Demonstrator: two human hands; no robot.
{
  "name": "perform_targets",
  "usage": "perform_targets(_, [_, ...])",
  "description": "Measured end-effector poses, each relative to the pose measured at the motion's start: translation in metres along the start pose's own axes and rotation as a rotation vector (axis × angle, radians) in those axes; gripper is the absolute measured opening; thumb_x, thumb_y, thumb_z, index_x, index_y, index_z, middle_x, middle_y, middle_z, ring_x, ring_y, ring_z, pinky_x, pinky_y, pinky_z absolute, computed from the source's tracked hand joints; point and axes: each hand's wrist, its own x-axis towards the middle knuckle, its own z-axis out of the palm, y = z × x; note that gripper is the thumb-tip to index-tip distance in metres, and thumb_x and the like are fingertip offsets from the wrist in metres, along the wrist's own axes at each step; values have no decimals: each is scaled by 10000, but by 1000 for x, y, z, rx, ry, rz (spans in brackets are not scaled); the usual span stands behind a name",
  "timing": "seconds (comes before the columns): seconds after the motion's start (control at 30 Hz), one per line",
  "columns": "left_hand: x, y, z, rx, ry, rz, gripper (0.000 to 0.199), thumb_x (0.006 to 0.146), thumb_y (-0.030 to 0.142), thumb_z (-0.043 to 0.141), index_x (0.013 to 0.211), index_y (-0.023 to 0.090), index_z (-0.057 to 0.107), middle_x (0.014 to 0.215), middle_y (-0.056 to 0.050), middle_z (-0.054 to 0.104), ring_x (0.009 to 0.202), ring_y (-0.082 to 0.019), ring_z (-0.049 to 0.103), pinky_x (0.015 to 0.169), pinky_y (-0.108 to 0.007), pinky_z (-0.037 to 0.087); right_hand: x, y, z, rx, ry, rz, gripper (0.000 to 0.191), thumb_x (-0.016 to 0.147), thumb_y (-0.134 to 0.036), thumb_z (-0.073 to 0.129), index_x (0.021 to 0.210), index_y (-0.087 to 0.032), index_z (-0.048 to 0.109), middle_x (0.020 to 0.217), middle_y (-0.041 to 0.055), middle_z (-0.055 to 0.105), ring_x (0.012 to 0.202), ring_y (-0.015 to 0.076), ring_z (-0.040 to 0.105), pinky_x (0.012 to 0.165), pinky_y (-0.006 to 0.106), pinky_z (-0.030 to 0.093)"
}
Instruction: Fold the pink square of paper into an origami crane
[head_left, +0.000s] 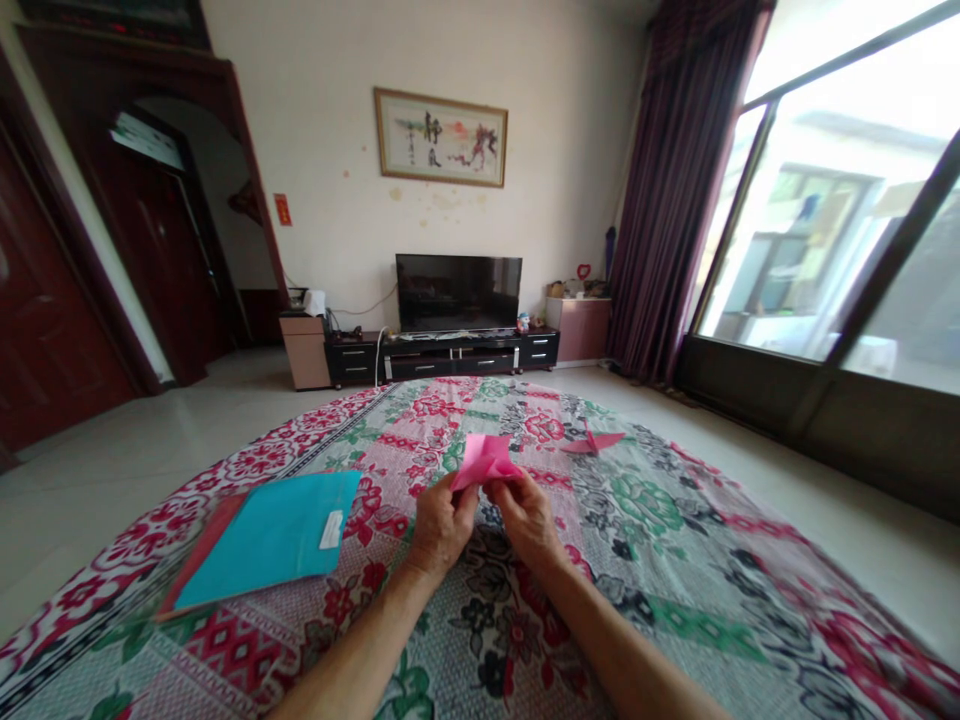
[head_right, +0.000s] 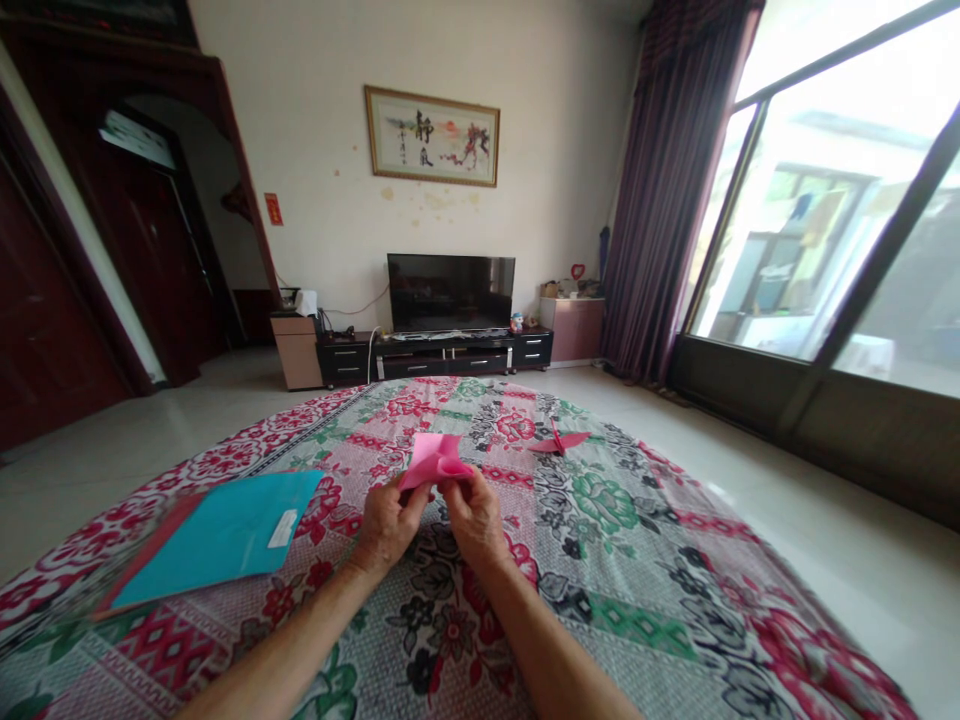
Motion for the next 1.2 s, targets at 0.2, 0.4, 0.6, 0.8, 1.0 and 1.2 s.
perform_targets(0.2, [-2, 0, -1, 61, -13, 57, 214, 827, 243, 440, 712, 169, 604, 651, -59, 671, 619, -168, 632, 608, -240, 451, 1, -2, -3, -72, 32, -23, 174, 753, -290, 544, 813, -142, 612, 684, 11, 598, 604, 111, 509, 573, 227, 421])
perform_targets(0.4, [-2, 0, -1, 71, 4, 124, 185, 810, 208, 440, 761, 172, 615, 648, -48, 657, 610, -156, 612, 592, -234, 438, 0, -3, -4, -100, 40, -30, 203, 747, -296, 545, 856, -149, 632, 709, 20, 616, 628, 121, 527, 576, 225, 429])
perform_targets(0.6, [-2, 0, -1, 34, -22, 129, 180, 782, 174, 457, 814, 175, 634, 682, -45, 671, 634, -164, 624, 604, -240, 446, 0, -13, -5, -160, 63, -55, 166, 737, -301, 548, 777, -166, 635, 700, 22, 628, 656, 140, 553, 618, 245, 446])
perform_targets(0.8, [-1, 2, -2, -22, -58, 157, 246, 766, 112, 441, 893, 175, 643, 744, -43, 686, 681, -159, 632, 640, -242, 454, 0, -21, -7, -181, 54, -21, 162, 739, -306, 538, 692, -165, 603, 635, 1, 598, 595, 124, 517, 576, 227, 421])
perform_targets(1.0, [-2, 2, -1, -61, -59, 158, 268, 760, 102, 447, 947, 193, 617, 818, -28, 675, 752, -151, 616, 694, -240, 456, 1, -22, -8, -170, 46, -29, 145, 725, -291, 541, 675, -167, 597, 622, -3, 594, 592, 122, 508, 576, 224, 417])
perform_targets(1.2, [-1, 5, -3, -135, -61, 206, 214, 775, 103, 459, 910, 181, 605, 845, -35, 646, 804, -147, 595, 732, -237, 455, 0, -25, -9, -160, 5, -35, 151, 717, -270, 522, 707, -164, 629, 673, 10, 628, 650, 142, 544, 626, 240, 439])
